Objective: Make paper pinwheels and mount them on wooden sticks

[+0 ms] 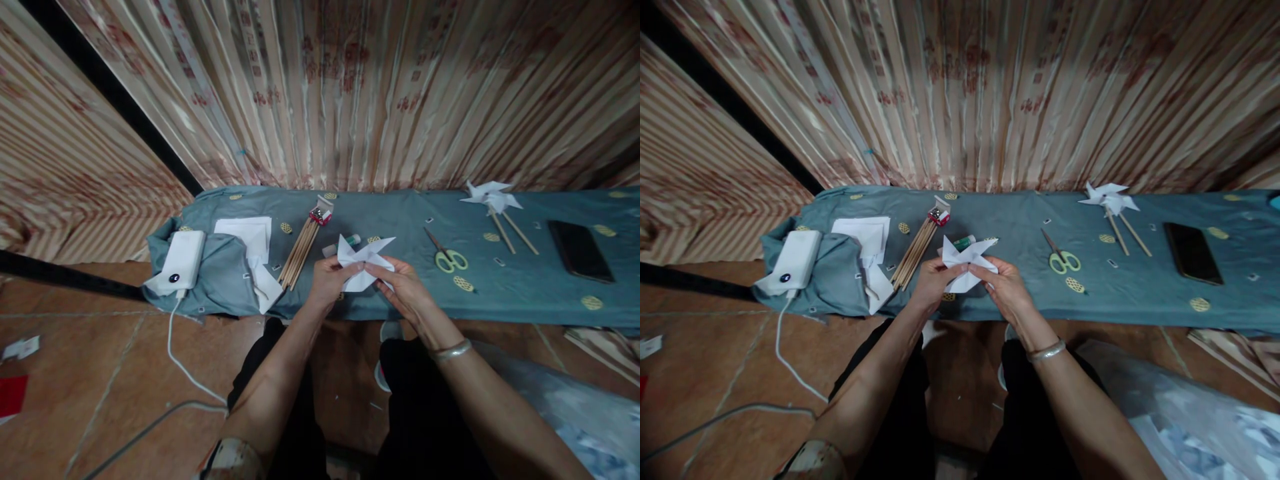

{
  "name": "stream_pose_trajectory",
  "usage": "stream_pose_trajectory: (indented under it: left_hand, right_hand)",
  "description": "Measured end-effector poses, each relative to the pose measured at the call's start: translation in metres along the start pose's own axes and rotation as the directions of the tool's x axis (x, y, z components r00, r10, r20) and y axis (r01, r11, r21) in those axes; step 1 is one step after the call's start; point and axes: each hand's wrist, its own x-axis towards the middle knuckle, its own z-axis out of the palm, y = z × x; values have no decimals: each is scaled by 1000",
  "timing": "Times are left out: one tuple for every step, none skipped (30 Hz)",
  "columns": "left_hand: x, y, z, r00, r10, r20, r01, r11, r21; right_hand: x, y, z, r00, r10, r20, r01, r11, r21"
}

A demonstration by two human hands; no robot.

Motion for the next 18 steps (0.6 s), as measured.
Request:
stream_pose_trajectory:
  left_hand:
    - [0,1,1,1000,-5,-2,5,1000,-4]
    - [0,1,1,1000,-9,-2,9,1000,-8]
    - [0,1,1,1000,-11,-1,11,1000,-9]
    - [0,1,2,1000,-11,-1,11,1000,-8]
    - [0,1,1,1000,-9,0,9,1000,-6]
    - [0,1,1,1000,-7,-1,7,1000,-1]
    - [1,0,1,1000,-4,-3,4,1000,5]
    - [1,-1,1,1000,-3,-5,3,1000,12]
    - [1,-1,1,1000,-2,-6,2,1000,17]
    - [1,-2,0,1000,-2,-6,2,1000,20]
    - [1,-2,0,1000,-2,-5,2,1000,20]
    - [1,-2,0,1000,-1,-5,1,1000,18]
    - [1,-2,0,1000,0,-6,0,1000,16]
    - [1,-1,0,1000,2,-8,-1,1000,13]
    - [0,-1,0,1000,3,-9,-3,1000,10]
    - [0,-1,1,1000,2,-10,-2,1000,7]
    - [0,0,1,1000,3,-9,-3,1000,5]
    - [0,0,1,1000,3,-9,-3,1000,3]
  right_hand:
    - [1,1,-1,1000,-3,7,3,1000,2]
    - [1,2,-2,1000,-7,12,7,1000,7]
    - [2,3,-2,1000,-9,16,9,1000,12]
    - [2,4,-3,1000,-13,21,12,1000,17]
    - [3,4,-3,1000,-16,25,15,1000,20]
    - [3,5,-3,999,-19,29,19,1000,23]
    - [3,5,-3,999,-22,32,21,999,26]
    - [3,5,-3,999,-23,33,22,999,28]
    - [3,5,-2,999,-23,32,22,999,32]
    - [3,5,-2,999,-21,31,20,999,36]
    - [3,5,-2,999,-19,30,18,999,40]
    - [3,5,-1,999,-18,29,17,999,42]
    - [3,5,-1,999,-18,27,17,999,43]
    - [2,5,-1,1000,-19,24,18,999,42]
    - [2,4,0,1000,-20,21,19,999,40]
    - [1,4,0,1000,-21,18,20,999,36]
    - [1,3,0,1000,-21,15,20,999,30]
    - [0,2,0,1000,-20,12,19,1000,24]
